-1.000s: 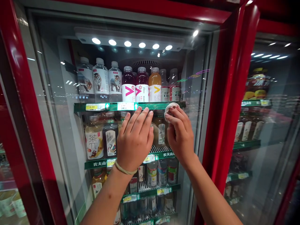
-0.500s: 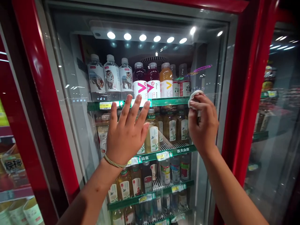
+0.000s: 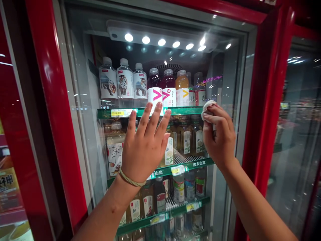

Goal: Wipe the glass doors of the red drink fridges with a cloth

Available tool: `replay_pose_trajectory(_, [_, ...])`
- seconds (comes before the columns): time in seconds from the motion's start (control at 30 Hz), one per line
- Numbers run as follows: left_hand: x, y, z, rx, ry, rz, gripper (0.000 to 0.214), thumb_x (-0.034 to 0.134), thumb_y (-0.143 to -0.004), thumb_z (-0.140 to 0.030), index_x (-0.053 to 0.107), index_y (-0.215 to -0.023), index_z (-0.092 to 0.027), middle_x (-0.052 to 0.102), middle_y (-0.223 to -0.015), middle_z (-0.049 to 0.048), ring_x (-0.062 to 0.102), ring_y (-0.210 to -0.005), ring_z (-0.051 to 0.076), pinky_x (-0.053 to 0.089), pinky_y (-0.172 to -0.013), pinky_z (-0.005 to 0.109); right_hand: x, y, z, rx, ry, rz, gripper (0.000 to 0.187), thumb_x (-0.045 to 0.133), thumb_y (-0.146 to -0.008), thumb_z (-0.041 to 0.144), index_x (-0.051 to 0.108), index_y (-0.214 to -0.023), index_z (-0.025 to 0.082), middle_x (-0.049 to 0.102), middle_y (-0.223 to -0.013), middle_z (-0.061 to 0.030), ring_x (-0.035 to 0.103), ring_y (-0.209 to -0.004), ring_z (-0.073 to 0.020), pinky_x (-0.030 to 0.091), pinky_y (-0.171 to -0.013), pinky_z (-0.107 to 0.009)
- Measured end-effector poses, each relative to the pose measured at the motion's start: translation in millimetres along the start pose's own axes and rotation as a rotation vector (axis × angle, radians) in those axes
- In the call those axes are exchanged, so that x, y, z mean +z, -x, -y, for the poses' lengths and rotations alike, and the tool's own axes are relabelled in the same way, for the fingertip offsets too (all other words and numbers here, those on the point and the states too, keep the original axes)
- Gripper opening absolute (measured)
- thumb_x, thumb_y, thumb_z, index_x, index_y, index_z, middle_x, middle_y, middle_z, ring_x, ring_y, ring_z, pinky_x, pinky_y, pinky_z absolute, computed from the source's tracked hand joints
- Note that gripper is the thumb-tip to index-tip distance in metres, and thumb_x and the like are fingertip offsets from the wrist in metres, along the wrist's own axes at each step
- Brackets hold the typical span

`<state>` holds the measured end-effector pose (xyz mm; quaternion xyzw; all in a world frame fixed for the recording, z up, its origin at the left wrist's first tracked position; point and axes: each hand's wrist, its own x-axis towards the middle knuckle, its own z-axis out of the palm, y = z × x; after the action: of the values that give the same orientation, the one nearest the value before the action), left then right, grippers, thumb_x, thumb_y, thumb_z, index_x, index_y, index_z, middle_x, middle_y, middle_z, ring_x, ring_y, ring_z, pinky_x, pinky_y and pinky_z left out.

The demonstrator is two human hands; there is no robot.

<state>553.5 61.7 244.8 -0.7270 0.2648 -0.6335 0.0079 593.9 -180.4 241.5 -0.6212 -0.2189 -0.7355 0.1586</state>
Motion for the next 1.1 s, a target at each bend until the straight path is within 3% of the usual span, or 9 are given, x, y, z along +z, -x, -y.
replay_pose_trajectory(0.13, [0.0, 0, 0, 0.000, 0.017, -0.008, 0.064, 0.052, -0.099, -0.027, 0.034, -0.160, -0.027, 0.034, -0.168, 0.0070, 0.030, -0.156, 0.032, 0.015, -0.131, 0.062, -1, 2, 0, 0.042, 0.010, -0.057, 0.023, 0.047, -0.101, 0.018, 0.062, -0.117, 0.028, 0.064, -0.140, -0.0105, 0.056, -0.138, -0.0288, 0.050, -0.115, -0.055])
replay_pose_trajectory(0.33, [0.6, 0, 0, -0.002, 0.048, -0.028, 0.066, 0.053, -0.098, -0.026, 0.032, -0.161, -0.030, 0.034, -0.167, 0.0055, 0.030, -0.156, 0.033, 0.015, -0.130, 0.064, 0, 3, 0, -0.001, 0.027, 0.044, 0.024, 0.046, -0.102, 0.020, 0.059, -0.120, 0.029, 0.062, -0.142, -0.0091, 0.052, -0.143, -0.0282, 0.047, -0.117, -0.055])
replay_pose_trajectory(0.5, [0.9, 0, 0, -0.002, 0.051, -0.038, 0.066, 0.053, -0.099, -0.026, 0.032, -0.161, -0.030, 0.035, -0.167, 0.0055, 0.031, -0.156, 0.033, 0.015, -0.130, 0.064, -2, -1, -7, 0.035, 0.020, -0.025, 0.024, 0.044, -0.103, 0.021, 0.058, -0.120, 0.027, 0.061, -0.142, -0.0130, 0.054, -0.140, -0.0291, 0.048, -0.115, -0.057])
replay_pose_trajectory(0.63, [1.0, 0, 0, -0.005, 0.056, -0.027, 0.068, 0.053, -0.098, -0.026, 0.030, -0.162, -0.030, 0.034, -0.168, 0.0054, 0.030, -0.156, 0.033, 0.014, -0.130, 0.064, -5, 5, -6, -0.021, 0.030, 0.063, 0.025, 0.046, -0.101, 0.019, 0.057, -0.120, 0.029, 0.061, -0.143, -0.0094, 0.051, -0.143, -0.0286, 0.046, -0.118, -0.055])
replay_pose_trajectory(0.8, [1.1, 0, 0, 0.000, 0.038, -0.027, 0.067, 0.053, -0.098, -0.026, 0.031, -0.161, -0.029, 0.035, -0.167, 0.0068, 0.030, -0.156, 0.034, 0.015, -0.130, 0.064, -5, 7, -5, 0.017, 0.029, 0.005, 0.023, 0.046, -0.101, 0.018, 0.058, -0.117, 0.028, 0.062, -0.141, -0.0107, 0.053, -0.141, -0.0280, 0.047, -0.116, -0.054])
replay_pose_trajectory(0.97, [1.1, 0, 0, 0.006, 0.039, -0.028, 0.066, 0.053, -0.099, -0.026, 0.031, -0.161, -0.029, 0.034, -0.167, 0.0070, 0.030, -0.156, 0.034, 0.015, -0.130, 0.064, -5, 6, -3, -0.032, 0.029, 0.069, 0.023, 0.047, -0.100, 0.019, 0.059, -0.118, 0.028, 0.062, -0.141, -0.0088, 0.052, -0.142, -0.0273, 0.047, -0.118, -0.053])
replay_pose_trajectory(1.1, [1.6, 1, 0, 0.004, 0.028, -0.034, 0.065, 0.053, -0.099, -0.027, 0.032, -0.161, -0.028, 0.035, -0.167, 0.0078, 0.030, -0.156, 0.033, 0.015, -0.130, 0.064, -5, 3, -8, 0.011, 0.050, -0.015, 0.019, 0.046, -0.101, 0.021, 0.060, -0.114, 0.026, 0.064, -0.137, -0.0115, 0.057, -0.137, -0.0275, 0.050, -0.113, -0.053])
